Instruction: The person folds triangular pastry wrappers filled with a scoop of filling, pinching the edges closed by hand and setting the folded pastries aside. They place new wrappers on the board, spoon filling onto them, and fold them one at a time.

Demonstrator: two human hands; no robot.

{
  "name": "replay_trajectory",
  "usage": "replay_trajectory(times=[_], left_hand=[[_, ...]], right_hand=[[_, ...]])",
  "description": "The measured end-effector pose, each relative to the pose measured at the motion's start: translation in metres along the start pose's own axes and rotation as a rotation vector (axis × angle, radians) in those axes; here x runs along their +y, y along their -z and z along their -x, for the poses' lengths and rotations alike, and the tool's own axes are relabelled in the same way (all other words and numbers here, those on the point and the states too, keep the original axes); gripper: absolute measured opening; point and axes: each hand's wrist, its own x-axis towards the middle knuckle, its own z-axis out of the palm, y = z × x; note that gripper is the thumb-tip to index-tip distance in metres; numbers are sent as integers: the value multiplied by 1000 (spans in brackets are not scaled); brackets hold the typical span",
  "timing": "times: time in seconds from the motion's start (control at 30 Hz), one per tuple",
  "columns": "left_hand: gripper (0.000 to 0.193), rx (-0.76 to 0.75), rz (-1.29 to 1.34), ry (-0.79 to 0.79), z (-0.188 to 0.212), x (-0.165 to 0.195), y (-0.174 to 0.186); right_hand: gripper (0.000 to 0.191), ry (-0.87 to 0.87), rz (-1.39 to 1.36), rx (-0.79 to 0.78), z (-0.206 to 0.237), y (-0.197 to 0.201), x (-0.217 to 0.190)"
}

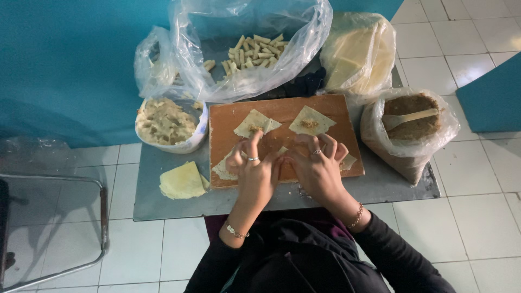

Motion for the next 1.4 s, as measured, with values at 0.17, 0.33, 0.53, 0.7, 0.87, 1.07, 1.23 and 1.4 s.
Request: replay_trajectory(times=[0.17, 0.33, 0.53, 0.7, 0.87, 1.07, 1.23, 1.4], left_hand=[[22, 92, -56, -9, 7, 3, -3], [22, 9, -57, 16, 8, 1, -7], [35, -45, -241, 27, 6, 2, -9], [34, -11, -305, 42, 7, 6, -12], [38, -63, -252, 44, 3, 1, -18], [40, -55, -364, 49, -2, -3, -19], [63, -9, -338, 92, 2, -8, 7], [53, 164, -294, 215, 11, -27, 55]], right_hand=[[27, -21, -42, 44, 0, -5, 1], [41, -28, -51, 36, 8, -4, -3], [44, -86, 74, -79, 9, -12, -9], [48, -41, 129, -130, 0, -15, -9], [58, 20, 16, -140, -14, -2, 1], [56, 38, 16, -116, -14, 3, -5], [60, 72, 77, -154, -22, -4, 1], [47, 92, -136, -112, -41, -6, 20]])
